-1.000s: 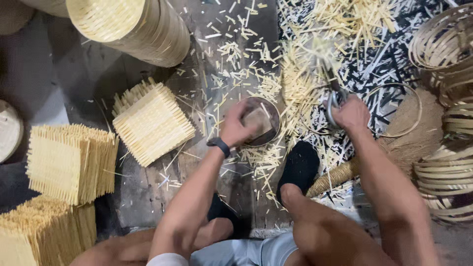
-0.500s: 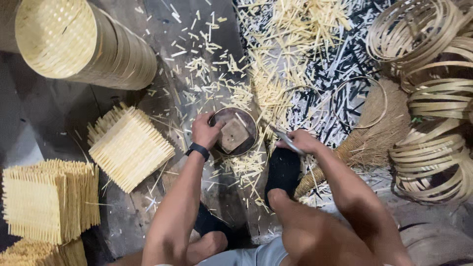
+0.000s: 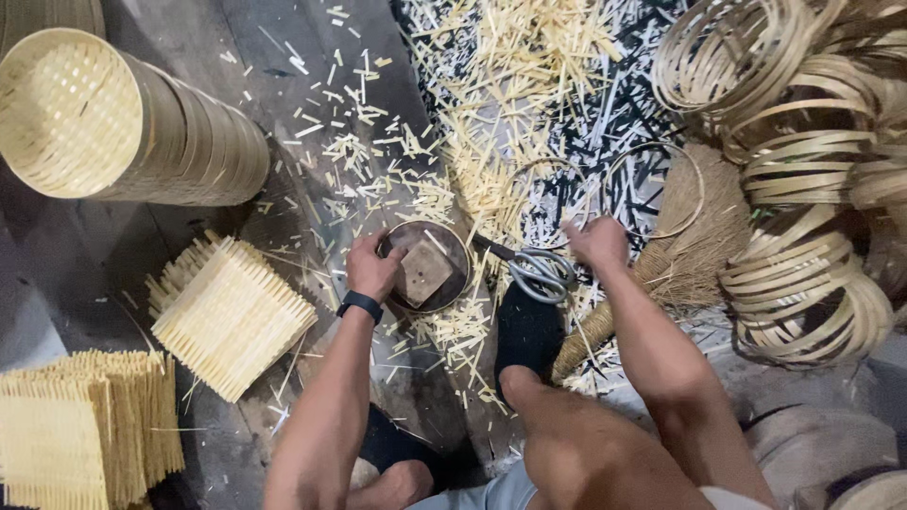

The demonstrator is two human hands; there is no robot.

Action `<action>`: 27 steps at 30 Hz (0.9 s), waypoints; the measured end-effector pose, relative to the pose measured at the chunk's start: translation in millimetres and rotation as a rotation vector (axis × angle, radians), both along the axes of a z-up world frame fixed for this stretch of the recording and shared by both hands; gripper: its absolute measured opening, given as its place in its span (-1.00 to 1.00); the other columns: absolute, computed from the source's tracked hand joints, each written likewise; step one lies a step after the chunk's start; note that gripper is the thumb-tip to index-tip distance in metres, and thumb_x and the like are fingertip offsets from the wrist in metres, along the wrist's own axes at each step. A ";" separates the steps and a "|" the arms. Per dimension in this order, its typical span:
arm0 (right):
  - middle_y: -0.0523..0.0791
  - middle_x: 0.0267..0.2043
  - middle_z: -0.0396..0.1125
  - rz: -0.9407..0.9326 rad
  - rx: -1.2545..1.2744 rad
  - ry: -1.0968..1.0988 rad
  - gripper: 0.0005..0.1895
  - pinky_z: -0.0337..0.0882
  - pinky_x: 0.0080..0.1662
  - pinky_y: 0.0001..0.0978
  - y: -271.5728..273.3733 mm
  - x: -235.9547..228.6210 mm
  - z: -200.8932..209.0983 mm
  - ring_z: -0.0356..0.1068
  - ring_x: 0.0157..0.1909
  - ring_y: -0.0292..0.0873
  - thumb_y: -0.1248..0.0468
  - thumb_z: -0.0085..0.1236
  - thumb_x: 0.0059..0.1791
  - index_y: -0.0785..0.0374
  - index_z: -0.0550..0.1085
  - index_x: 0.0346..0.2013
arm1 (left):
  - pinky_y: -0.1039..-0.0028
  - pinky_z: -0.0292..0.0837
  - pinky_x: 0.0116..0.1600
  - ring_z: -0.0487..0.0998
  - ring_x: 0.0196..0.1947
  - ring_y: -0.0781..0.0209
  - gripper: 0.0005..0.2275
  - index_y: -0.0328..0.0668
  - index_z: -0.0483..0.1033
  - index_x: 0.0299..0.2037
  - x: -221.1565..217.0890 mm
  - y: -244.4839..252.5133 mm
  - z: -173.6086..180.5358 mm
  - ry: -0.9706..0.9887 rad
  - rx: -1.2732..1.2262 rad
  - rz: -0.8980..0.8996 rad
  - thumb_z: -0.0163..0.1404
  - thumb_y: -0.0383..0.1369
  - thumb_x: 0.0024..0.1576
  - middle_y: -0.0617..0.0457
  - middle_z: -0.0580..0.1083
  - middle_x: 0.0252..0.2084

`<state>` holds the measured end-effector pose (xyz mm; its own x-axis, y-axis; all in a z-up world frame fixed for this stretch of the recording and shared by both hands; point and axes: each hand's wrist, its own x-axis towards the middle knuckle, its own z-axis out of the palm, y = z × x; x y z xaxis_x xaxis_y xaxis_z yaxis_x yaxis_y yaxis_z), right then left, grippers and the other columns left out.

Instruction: The person sits on the floor and repeatedly trims the edges of round bamboo trays using shears. They place each finished tray onto a stack and pick up a new one to continue the process.

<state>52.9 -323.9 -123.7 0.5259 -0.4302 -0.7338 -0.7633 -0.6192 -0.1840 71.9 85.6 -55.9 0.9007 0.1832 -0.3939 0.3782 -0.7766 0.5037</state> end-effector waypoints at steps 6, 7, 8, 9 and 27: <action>-0.05 -0.42 0.47 -0.468 0.032 -0.603 -0.91 0.53 -0.34 -0.38 -14.9 7.0 11.7 0.51 -0.42 -0.19 0.31 0.06 -0.02 0.26 0.47 -0.35 | 0.37 0.53 0.00 0.67 -0.13 0.09 -0.63 -0.04 0.62 0.06 14.5 8.8 -4.2 0.149 -0.230 0.009 0.16 -0.11 0.10 -0.13 0.64 -0.11; -0.06 -0.41 0.48 -0.676 0.106 -0.600 -0.88 0.54 -0.35 -0.40 -24.1 4.8 27.2 0.53 -0.43 -0.21 0.26 0.06 0.01 0.26 0.44 -0.29 | 0.39 0.53 -0.02 0.67 -0.17 0.12 -0.66 0.00 0.64 0.05 16.3 6.7 -5.5 0.155 -0.282 0.013 0.13 -0.12 0.12 -0.11 0.66 -0.14; -0.04 -0.37 0.49 -0.825 0.150 -0.527 -0.80 0.47 -0.37 -0.38 -24.1 3.8 40.8 0.51 -0.42 -0.19 0.18 0.04 0.04 0.27 0.44 -0.24 | 0.40 0.53 -0.05 0.67 -0.21 0.15 -0.69 0.04 0.65 0.04 18.1 3.8 -6.9 0.160 -0.334 0.017 0.11 -0.13 0.14 -0.08 0.68 -0.16; -0.02 -0.34 0.50 -0.973 0.188 -0.452 -0.72 0.41 -0.39 -0.37 -19.5 1.2 53.9 0.49 -0.40 -0.18 0.10 0.03 0.07 0.29 0.44 -0.18 | 0.42 0.51 -0.05 0.66 -0.20 0.18 -0.71 0.04 0.66 0.02 20.2 -1.0 -9.3 0.166 -0.330 0.001 0.12 -0.14 0.14 -0.06 0.67 -0.15; -0.02 -0.32 0.52 0.174 0.479 -0.289 -0.83 0.47 -0.19 -0.28 127.6 19.7 37.6 0.48 -0.30 -0.16 0.27 0.28 -0.03 0.36 0.57 -0.30 | 0.35 0.55 -0.14 0.68 -0.29 0.08 -0.84 0.06 0.73 -0.21 32.5 -63.0 -23.3 -0.042 -0.249 0.004 0.19 -0.21 0.06 0.00 0.65 -0.27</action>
<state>72.6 -196.3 -86.1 0.7669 0.0242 -0.6413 -0.5352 -0.5273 -0.6599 104.4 22.6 -79.2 0.9167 0.0891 -0.3895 0.3559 -0.6254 0.6944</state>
